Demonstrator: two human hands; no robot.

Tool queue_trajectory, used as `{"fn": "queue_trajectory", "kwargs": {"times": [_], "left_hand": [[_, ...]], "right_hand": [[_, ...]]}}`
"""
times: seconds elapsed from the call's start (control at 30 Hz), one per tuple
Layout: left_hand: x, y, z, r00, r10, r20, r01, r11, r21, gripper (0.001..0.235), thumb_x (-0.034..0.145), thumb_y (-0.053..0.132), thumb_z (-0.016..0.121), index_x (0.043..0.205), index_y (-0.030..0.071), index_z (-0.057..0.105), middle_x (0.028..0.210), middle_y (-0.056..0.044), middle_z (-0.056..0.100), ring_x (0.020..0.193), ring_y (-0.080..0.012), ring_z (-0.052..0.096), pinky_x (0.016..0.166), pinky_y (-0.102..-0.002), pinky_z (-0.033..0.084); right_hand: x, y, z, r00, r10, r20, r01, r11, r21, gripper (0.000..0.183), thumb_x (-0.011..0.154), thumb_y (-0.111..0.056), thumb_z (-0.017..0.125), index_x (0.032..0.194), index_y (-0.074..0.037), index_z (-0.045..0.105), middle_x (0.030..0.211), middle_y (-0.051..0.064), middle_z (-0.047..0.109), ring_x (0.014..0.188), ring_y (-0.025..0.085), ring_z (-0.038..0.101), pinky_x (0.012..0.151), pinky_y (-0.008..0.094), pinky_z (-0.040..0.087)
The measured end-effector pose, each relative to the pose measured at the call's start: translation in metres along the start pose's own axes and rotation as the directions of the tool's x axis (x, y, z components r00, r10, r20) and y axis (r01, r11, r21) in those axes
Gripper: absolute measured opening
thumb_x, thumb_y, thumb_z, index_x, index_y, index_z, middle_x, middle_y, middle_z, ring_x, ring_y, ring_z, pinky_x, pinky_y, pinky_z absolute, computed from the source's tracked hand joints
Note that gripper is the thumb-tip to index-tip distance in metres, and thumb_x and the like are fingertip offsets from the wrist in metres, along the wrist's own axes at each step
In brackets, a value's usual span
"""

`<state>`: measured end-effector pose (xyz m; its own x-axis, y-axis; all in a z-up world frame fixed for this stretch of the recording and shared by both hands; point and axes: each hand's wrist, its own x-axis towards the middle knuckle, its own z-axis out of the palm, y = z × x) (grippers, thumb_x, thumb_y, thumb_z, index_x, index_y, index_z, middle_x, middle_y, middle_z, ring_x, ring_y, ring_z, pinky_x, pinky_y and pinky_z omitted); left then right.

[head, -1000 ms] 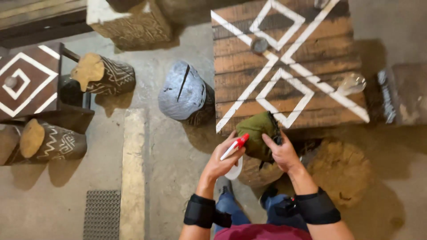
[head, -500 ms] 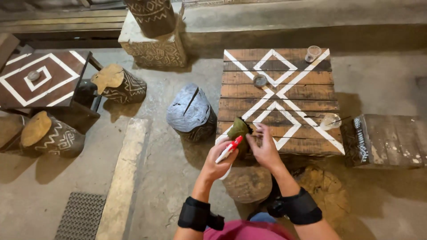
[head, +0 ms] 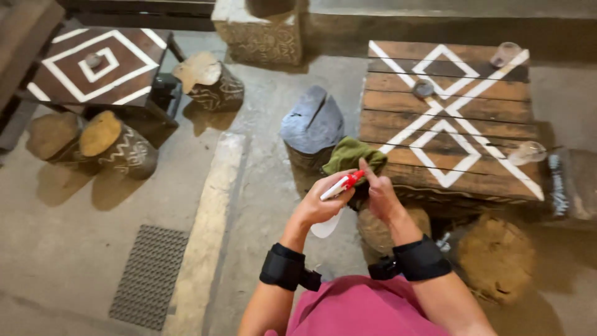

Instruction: The person sprays a wooden table with a red-capped spray bottle and wipes the surface with a green cloth. They then walk to a nearby table, place a plastic cup with dark liquid among other cups, return to the first table, pick up a cup with a straw, and place it with the others before resuming wiping.

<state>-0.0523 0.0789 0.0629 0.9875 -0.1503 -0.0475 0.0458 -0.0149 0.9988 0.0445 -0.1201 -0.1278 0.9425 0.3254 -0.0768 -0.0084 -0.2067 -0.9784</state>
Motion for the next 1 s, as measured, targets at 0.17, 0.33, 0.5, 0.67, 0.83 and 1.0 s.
{"fn": "queue_trajectory", "kwargs": {"times": [0.17, 0.33, 0.5, 0.67, 0.83, 1.0], "left_hand": [[-0.013, -0.051, -0.065, 0.951, 0.277, -0.138, -0.241, 0.943, 0.230, 0.026, 0.096, 0.011, 0.071, 0.122, 0.007, 0.069, 0.087, 0.003, 0.065, 0.079, -0.0049, 0.056, 0.068, -0.026, 0.049], [-0.002, -0.038, -0.110, 0.920, 0.307, -0.245, -0.226, 0.924, 0.308, 0.024, 0.095, 0.009, 0.071, 0.119, 0.005, 0.069, 0.093, 0.000, 0.072, 0.085, -0.0049, 0.062, 0.076, -0.025, 0.052], [0.025, -0.038, -0.147, 0.917, 0.249, -0.312, -0.178, 0.955, 0.238, 0.022, 0.096, 0.010, 0.069, 0.118, 0.005, 0.070, 0.093, 0.001, 0.072, 0.085, -0.0045, 0.061, 0.075, -0.024, 0.052], [0.064, -0.061, -0.189, 0.914, 0.226, -0.338, -0.174, 0.969, 0.176, 0.021, 0.098, 0.010, 0.069, 0.119, 0.005, 0.071, 0.093, 0.002, 0.068, 0.085, -0.0043, 0.058, 0.075, -0.023, 0.050], [0.114, -0.039, -0.243, 0.891, 0.257, -0.375, -0.177, 0.956, 0.235, 0.022, 0.095, 0.008, 0.072, 0.116, 0.004, 0.071, 0.093, 0.001, 0.071, 0.085, -0.0049, 0.060, 0.075, -0.023, 0.051], [0.144, -0.007, -0.290, 0.880, 0.222, -0.421, -0.091, 0.947, 0.309, 0.022, 0.095, 0.008, 0.072, 0.116, 0.003, 0.070, 0.094, -0.002, 0.074, 0.084, -0.0054, 0.065, 0.076, -0.024, 0.054]], "right_hand": [[0.003, -0.124, 0.050, 0.995, 0.088, -0.055, -0.060, 0.923, 0.380, 0.034, 0.101, -0.015, 0.057, 0.132, -0.005, 0.068, 0.108, 0.004, 0.074, 0.090, 0.016, 0.071, 0.081, 0.032, 0.057], [0.044, -0.145, 0.054, 0.981, 0.193, -0.034, -0.115, 0.708, 0.697, 0.030, 0.099, -0.014, 0.062, 0.127, -0.002, 0.067, 0.115, 0.004, 0.075, 0.099, 0.016, 0.073, 0.087, 0.031, 0.059], [0.093, -0.129, 0.055, 0.966, 0.164, -0.201, 0.014, 0.742, 0.671, 0.031, 0.097, -0.007, 0.063, 0.127, -0.001, 0.066, 0.117, 0.006, 0.072, 0.101, 0.019, 0.071, 0.085, 0.033, 0.058], [0.145, -0.116, 0.081, 0.974, 0.101, -0.205, 0.052, 0.777, 0.628, 0.032, 0.098, -0.006, 0.063, 0.129, -0.002, 0.066, 0.119, 0.006, 0.071, 0.103, 0.018, 0.070, 0.088, 0.032, 0.058], [0.234, -0.143, 0.108, 0.991, 0.014, -0.135, 0.061, 0.841, 0.537, 0.033, 0.098, -0.008, 0.062, 0.130, -0.002, 0.065, 0.122, 0.003, 0.071, 0.107, 0.014, 0.068, 0.091, 0.029, 0.056], [0.283, -0.167, 0.142, 0.997, 0.013, -0.070, 0.024, 0.864, 0.502, 0.032, 0.100, -0.010, 0.063, 0.130, -0.002, 0.065, 0.120, 0.002, 0.071, 0.105, 0.012, 0.067, 0.089, 0.028, 0.054]]}}
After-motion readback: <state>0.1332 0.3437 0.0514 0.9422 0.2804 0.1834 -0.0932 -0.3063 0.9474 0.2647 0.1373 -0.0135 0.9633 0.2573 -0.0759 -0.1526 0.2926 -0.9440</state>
